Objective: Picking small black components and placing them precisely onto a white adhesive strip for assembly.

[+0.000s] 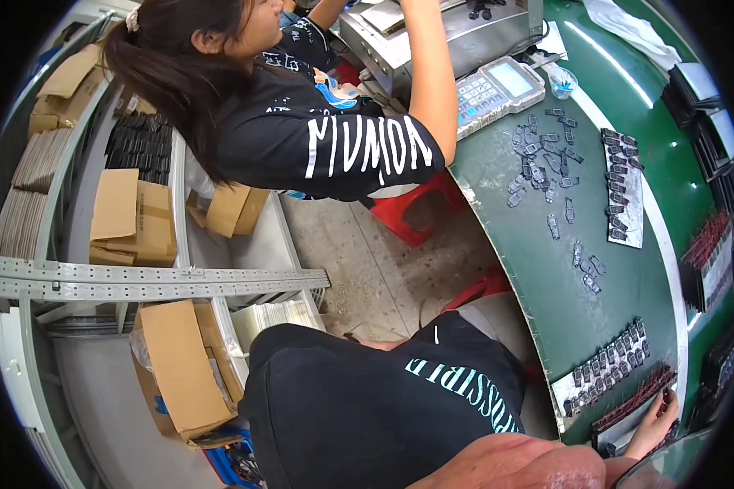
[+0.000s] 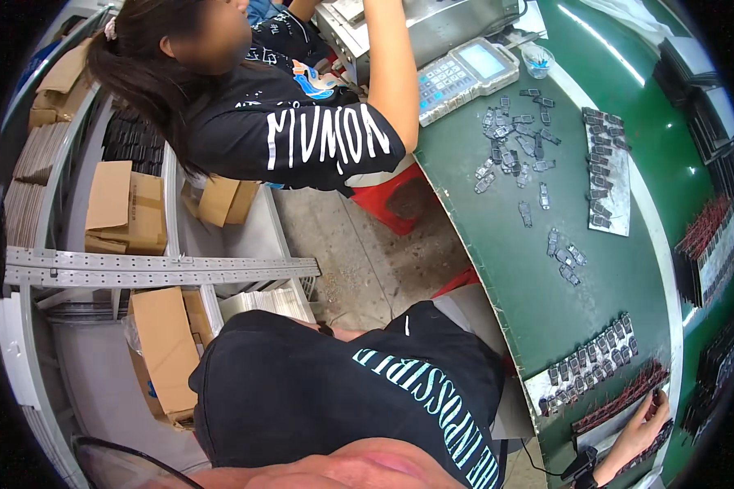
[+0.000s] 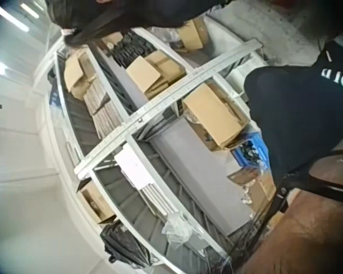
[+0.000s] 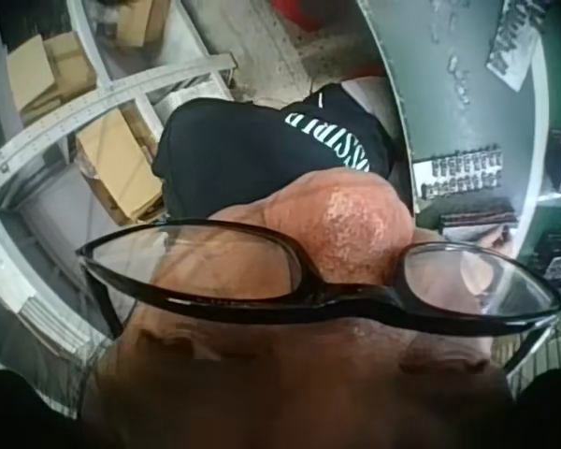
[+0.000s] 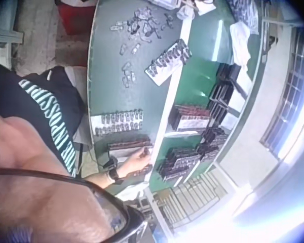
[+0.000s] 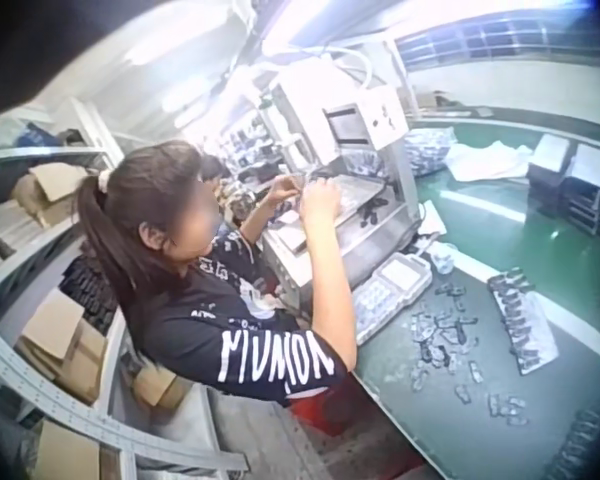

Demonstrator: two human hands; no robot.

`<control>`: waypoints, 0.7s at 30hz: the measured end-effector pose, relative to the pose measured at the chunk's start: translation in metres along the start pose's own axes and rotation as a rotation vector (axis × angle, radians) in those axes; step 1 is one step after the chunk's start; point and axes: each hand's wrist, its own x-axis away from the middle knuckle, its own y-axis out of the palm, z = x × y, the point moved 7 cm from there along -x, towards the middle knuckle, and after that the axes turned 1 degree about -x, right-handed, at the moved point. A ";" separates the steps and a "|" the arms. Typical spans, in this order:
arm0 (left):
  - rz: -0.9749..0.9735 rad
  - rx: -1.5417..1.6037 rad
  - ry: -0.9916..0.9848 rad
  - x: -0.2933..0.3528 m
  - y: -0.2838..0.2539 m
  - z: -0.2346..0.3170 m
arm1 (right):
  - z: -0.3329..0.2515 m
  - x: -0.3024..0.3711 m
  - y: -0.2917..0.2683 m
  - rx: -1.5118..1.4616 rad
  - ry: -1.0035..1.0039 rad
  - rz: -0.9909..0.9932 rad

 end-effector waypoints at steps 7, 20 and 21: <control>-0.043 0.260 -0.515 0.054 0.103 -0.048 | -0.002 -0.004 -0.005 0.005 0.065 -0.012; -0.097 0.754 -1.435 0.183 0.302 -0.111 | -0.003 -0.001 -0.002 0.001 0.144 -0.076; -0.108 0.794 -1.503 0.195 0.315 -0.113 | -0.004 -0.002 -0.001 -0.004 0.140 -0.077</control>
